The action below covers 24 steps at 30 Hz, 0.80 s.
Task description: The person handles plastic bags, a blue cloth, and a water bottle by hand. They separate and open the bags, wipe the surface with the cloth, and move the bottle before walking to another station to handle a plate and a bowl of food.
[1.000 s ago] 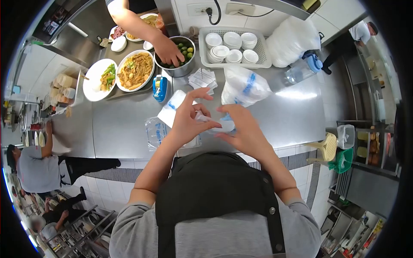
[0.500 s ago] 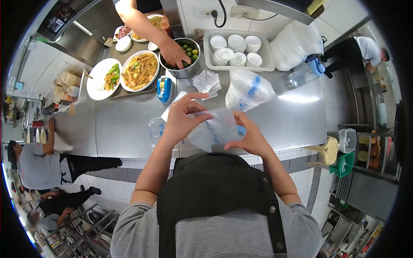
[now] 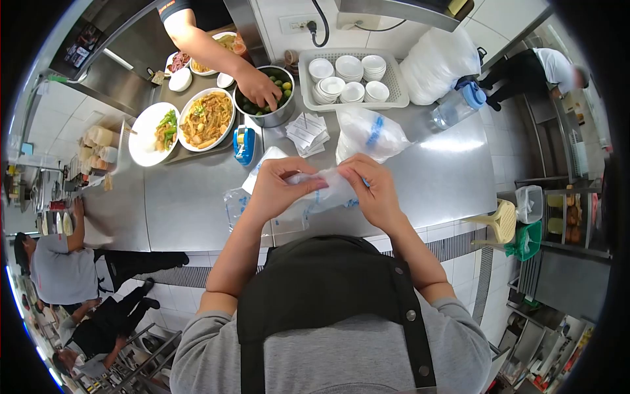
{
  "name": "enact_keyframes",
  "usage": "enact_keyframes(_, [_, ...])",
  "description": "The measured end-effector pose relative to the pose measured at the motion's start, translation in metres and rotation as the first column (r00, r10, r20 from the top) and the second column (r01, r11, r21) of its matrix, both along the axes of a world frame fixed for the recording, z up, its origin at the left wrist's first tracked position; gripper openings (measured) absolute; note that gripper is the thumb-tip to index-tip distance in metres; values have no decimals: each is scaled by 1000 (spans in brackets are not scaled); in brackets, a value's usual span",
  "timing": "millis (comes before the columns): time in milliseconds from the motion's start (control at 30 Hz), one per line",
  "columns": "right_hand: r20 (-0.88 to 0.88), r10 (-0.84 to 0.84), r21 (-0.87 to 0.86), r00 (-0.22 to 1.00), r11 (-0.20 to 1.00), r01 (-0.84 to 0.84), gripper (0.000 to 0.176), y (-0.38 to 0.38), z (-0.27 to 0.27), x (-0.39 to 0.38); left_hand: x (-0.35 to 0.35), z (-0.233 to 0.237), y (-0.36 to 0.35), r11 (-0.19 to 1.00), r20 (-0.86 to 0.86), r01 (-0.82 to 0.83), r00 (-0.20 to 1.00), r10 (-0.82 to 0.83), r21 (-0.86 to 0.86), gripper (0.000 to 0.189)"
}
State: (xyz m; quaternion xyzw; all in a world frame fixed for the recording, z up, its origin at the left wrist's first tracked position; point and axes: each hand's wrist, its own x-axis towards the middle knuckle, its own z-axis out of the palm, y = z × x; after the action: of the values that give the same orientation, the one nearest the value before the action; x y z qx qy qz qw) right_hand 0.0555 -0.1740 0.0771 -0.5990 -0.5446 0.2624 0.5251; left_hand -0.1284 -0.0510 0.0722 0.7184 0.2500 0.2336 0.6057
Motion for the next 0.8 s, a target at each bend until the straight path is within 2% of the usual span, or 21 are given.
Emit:
enact_keyframes(33, [5, 9, 1, 1000, 1000, -9, 10, -1, 7, 0, -1, 1, 1, 999, -8, 28, 1000, -28, -15, 14])
enact_keyframes(133, [-2, -66, 117, 998, 991, 65, 13, -4, 24, 5, -10, 20, 8, 973, -286, 223, 930, -231, -59, 20])
enact_keyframes(167, [-61, -77, 151, 995, 985, 86, 14, -5, 24, 10, -11, 0, 4, 981, -155, 165, 972, -179, -103, 29])
enact_keyframes(267, [-200, -99, 214, 975, 966, 142, 16, -9, 25, 24, -25, -8, 18, 980, -366, 196, 916, -167, 44, 36])
enact_keyframes(367, [-209, -113, 205, 971, 966, 156, 13, -9, 29, 30, -31, -25, 26, 1000, -35, -14, 999, 14, -16, 43])
enact_keyframes(467, [-136, -99, 202, 986, 971, 125, 10, -8, 30, 32, -32, -27, 31, 951, 230, -263, 927, 297, -165, 40])
enact_keyframes(533, [-112, -72, 217, 991, 971, 96, 10, -6, 36, 31, -35, -18, 37, 957, 212, -284, 933, 290, -58, 34])
enact_keyframes(600, [-144, 19, 319, 989, 947, 29, 10, -6, 43, 33, -32, -5, 36, 961, 211, -275, 939, 271, -7, 28])
enact_keyframes(633, [-154, 64, 369, 986, 929, -3, 10, -8, 48, 35, -30, 4, 34, 977, 38, -215, 976, 215, -2, 24])
enact_keyframes(700, [-448, 160, 374, 880, 927, 22, 11, -13, 58, 37, -27, 20, 30, 995, -306, -94, 949, 82, -23, 18])
enact_keyframes(733, [-579, 202, 373, 790, 927, 36, 11, -16, 63, 39, -27, 13, 30, 983, -326, -35, 941, 94, 182, 18])
enact_keyframes(767, [-597, 200, 372, 777, 927, 47, 13, -17, 66, 42, -27, -1, 31, 925, -341, 30, 934, 110, 379, 20])
enact_keyframes(800, [-427, 146, 368, 892, 929, 25, 13, -17, 71, 46, -22, 3, 30, 825, -353, 98, 927, 128, 557, 22])
